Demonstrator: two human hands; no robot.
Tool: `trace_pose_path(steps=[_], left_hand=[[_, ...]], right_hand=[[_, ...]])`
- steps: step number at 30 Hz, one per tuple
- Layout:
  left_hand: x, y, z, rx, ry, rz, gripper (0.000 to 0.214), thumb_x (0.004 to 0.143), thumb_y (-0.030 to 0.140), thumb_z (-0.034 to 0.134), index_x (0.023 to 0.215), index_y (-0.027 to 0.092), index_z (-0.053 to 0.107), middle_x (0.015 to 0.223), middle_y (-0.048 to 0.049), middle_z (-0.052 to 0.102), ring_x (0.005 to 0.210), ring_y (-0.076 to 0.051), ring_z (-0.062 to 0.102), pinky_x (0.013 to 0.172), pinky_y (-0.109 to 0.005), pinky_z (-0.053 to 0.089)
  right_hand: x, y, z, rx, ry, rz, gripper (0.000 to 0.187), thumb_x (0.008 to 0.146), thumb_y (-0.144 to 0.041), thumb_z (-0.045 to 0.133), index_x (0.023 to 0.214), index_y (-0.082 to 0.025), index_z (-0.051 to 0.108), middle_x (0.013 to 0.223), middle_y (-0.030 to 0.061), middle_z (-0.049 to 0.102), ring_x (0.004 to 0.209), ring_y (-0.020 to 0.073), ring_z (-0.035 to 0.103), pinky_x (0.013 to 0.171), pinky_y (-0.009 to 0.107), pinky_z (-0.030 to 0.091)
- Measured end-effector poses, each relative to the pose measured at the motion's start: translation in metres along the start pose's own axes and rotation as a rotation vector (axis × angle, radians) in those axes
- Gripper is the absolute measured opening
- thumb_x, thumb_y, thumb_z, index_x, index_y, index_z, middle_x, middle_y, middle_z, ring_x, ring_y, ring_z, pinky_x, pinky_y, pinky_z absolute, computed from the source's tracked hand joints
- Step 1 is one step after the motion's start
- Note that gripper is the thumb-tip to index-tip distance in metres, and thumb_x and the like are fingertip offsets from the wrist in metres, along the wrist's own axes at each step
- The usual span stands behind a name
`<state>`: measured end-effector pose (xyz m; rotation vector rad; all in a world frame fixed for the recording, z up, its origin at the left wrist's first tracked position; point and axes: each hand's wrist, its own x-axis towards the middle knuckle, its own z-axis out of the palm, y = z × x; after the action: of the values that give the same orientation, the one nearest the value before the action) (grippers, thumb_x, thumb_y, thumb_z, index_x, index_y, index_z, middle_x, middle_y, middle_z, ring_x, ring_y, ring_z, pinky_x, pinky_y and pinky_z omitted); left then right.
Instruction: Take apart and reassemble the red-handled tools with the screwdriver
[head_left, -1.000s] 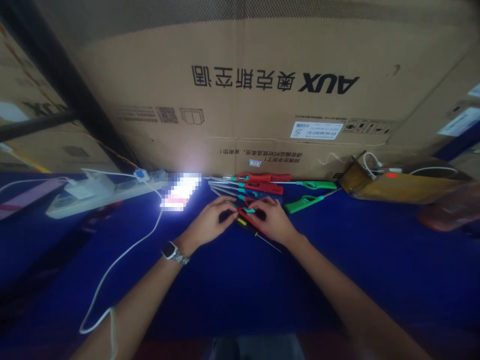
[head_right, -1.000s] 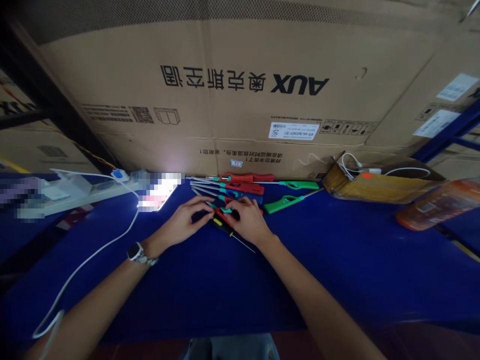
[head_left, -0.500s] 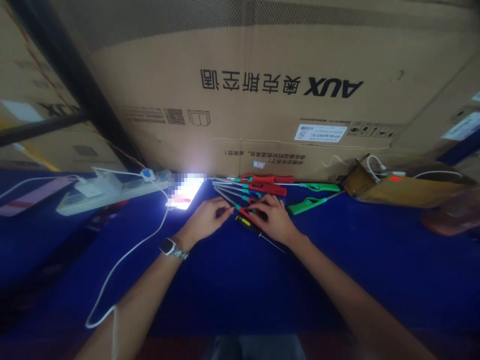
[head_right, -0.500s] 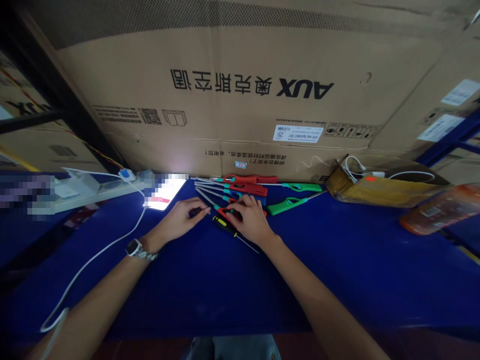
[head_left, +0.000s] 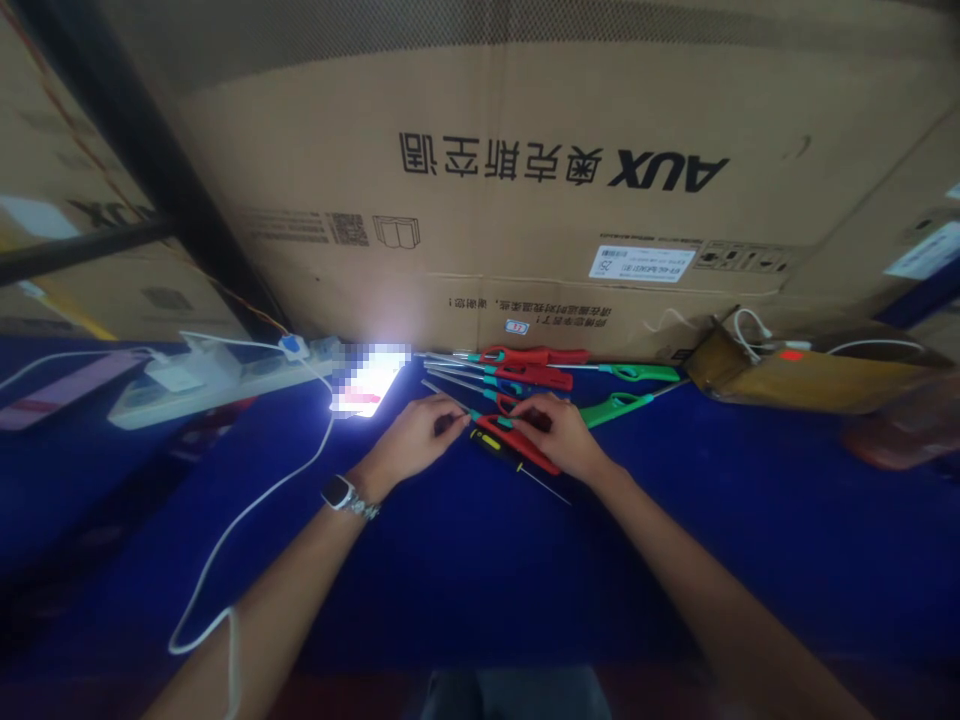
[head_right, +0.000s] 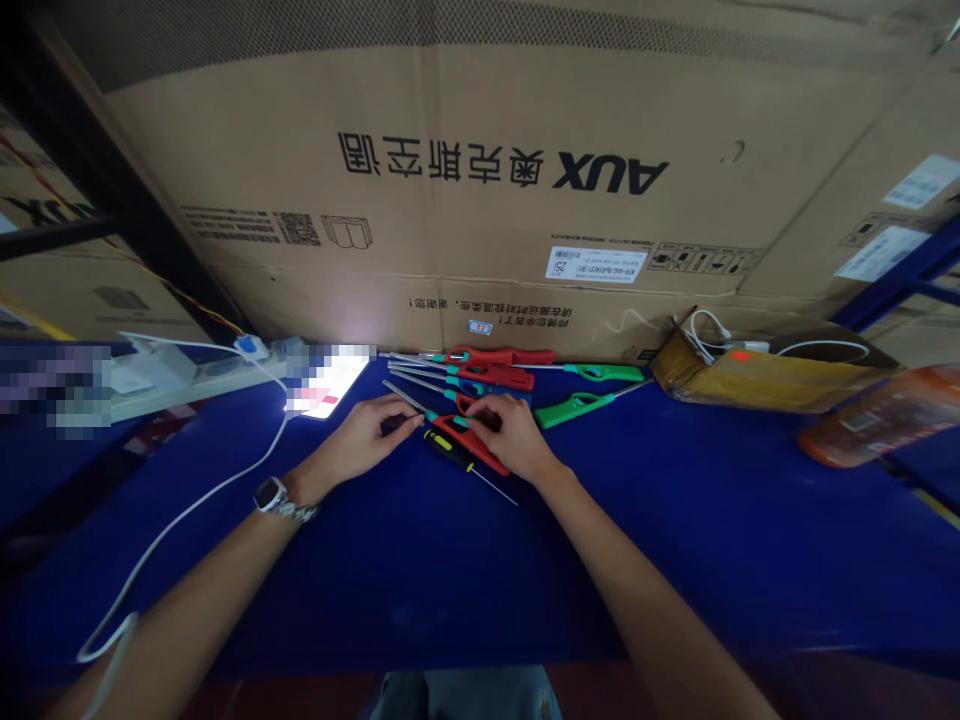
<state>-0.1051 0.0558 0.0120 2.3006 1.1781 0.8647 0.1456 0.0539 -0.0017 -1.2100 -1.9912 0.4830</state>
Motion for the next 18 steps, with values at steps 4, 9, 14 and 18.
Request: trace_pose_path(steps=[4, 9, 14, 18], left_hand=[[0.0, -0.002, 0.005, -0.001, 0.023, -0.015, 0.019, 0.095, 0.026, 0.055, 0.089, 0.019, 0.071, 0.089, -0.003, 0.068, 0.074, -0.014, 0.063, 0.071, -0.029, 0.05], [0.014, 0.002, 0.006, 0.132, 0.002, 0.134, 0.018, 0.094, 0.018, 0.055, 0.106, 0.02, 0.069, 0.11, -0.0067, 0.069, 0.101, -0.021, 0.064, 0.093, -0.038, 0.05], [0.048, 0.009, 0.003, 0.267, -0.299, 0.202, 0.018, 0.084, 0.021, 0.07, 0.101, 0.023, 0.073, 0.099, -0.0038, 0.073, 0.097, -0.023, 0.065, 0.088, -0.037, 0.05], [0.066, 0.009, 0.006, 0.274, -0.426, 0.184, 0.016, 0.077, 0.025, 0.078, 0.092, 0.023, 0.073, 0.092, -0.0019, 0.073, 0.088, -0.021, 0.066, 0.079, -0.032, 0.05]], right_hand=[[-0.003, -0.002, -0.006, 0.057, 0.047, 0.019, 0.006, 0.086, -0.022, 0.07, 0.09, -0.023, 0.073, 0.086, 0.002, 0.075, 0.076, 0.0184, 0.067, 0.076, 0.033, 0.049], [-0.01, -0.004, -0.013, -0.214, 0.017, 0.002, 0.009, 0.088, -0.021, 0.067, 0.09, -0.025, 0.075, 0.094, 0.0052, 0.073, 0.095, 0.0254, 0.064, 0.086, 0.042, 0.044], [-0.009, 0.0, -0.017, -0.229, 0.052, -0.004, 0.015, 0.09, -0.021, 0.064, 0.099, -0.024, 0.075, 0.104, 0.0088, 0.064, 0.1, 0.0257, 0.062, 0.087, 0.043, 0.046], [-0.014, -0.011, -0.033, -0.082, 0.151, 0.005, 0.017, 0.093, -0.02, 0.055, 0.096, -0.021, 0.072, 0.092, 0.0065, 0.065, 0.088, 0.0214, 0.063, 0.082, 0.038, 0.049]])
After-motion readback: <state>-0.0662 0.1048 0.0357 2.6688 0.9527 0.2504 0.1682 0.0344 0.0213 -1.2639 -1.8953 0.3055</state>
